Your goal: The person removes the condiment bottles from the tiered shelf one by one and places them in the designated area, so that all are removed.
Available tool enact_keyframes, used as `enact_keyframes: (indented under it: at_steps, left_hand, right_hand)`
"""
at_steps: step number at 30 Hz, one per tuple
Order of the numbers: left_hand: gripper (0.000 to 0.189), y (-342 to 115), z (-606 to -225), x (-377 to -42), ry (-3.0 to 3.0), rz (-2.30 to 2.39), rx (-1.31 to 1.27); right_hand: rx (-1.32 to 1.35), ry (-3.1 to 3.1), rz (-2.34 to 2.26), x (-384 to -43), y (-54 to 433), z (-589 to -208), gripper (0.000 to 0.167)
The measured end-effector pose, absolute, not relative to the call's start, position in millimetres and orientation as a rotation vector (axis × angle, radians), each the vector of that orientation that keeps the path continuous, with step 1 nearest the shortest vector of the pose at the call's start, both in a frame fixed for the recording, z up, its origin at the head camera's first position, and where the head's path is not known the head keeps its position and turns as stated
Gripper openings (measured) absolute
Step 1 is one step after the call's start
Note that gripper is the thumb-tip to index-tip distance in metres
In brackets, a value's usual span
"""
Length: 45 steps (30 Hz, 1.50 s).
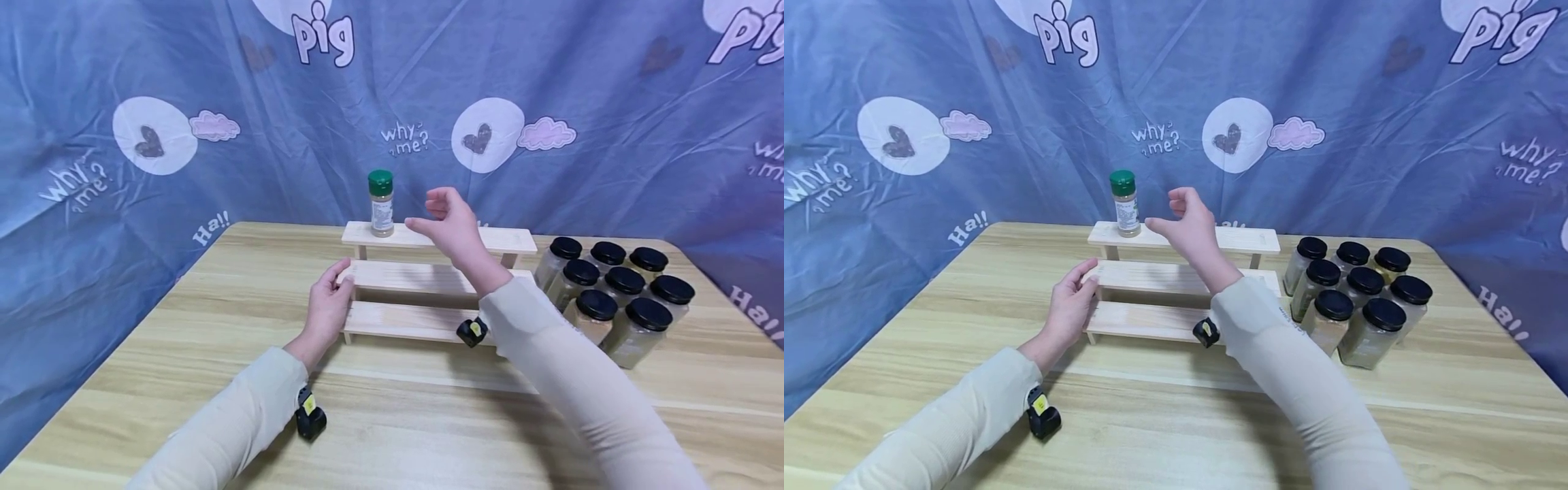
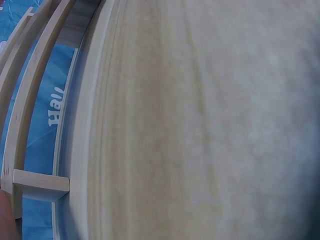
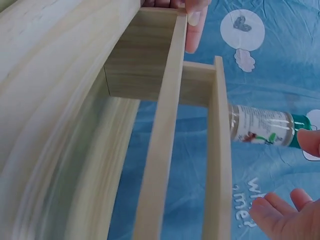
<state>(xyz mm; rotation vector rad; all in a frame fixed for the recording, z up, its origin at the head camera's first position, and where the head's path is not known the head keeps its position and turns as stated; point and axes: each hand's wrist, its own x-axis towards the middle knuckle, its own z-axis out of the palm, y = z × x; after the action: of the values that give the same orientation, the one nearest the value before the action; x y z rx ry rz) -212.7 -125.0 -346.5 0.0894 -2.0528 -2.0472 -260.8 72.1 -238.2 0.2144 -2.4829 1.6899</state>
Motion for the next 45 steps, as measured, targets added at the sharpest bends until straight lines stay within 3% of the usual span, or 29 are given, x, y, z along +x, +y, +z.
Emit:
enact_keyframes:
  at_steps: [23,32,39,45]
  left_hand:
    - [0.038,-125.1,-345.3,-213.7,-2.029,-2.062,0.078]
    - [0.038,-126.2,-345.3,-214.3,-2.029,-2.072,0.062]
    - [0.038,-125.2,-346.8,-213.8,-2.025,-2.057,0.054]
    - [0.038,-125.0,-347.5,-214.2,-2.035,-2.047,0.063]
  right_hand:
    - [0.233,-2.425,1.792,-278.6,31.0,-248.1,0.068]
    - [0.317,-2.443,1.701,-283.3,16.5,-246.0,0.058]
    - [0.283,-2.484,1.624,-286.6,11.4,-248.0,0.063]
    - [0.287,-2.452,1.659,-288.3,9.9,-252.1,0.050]
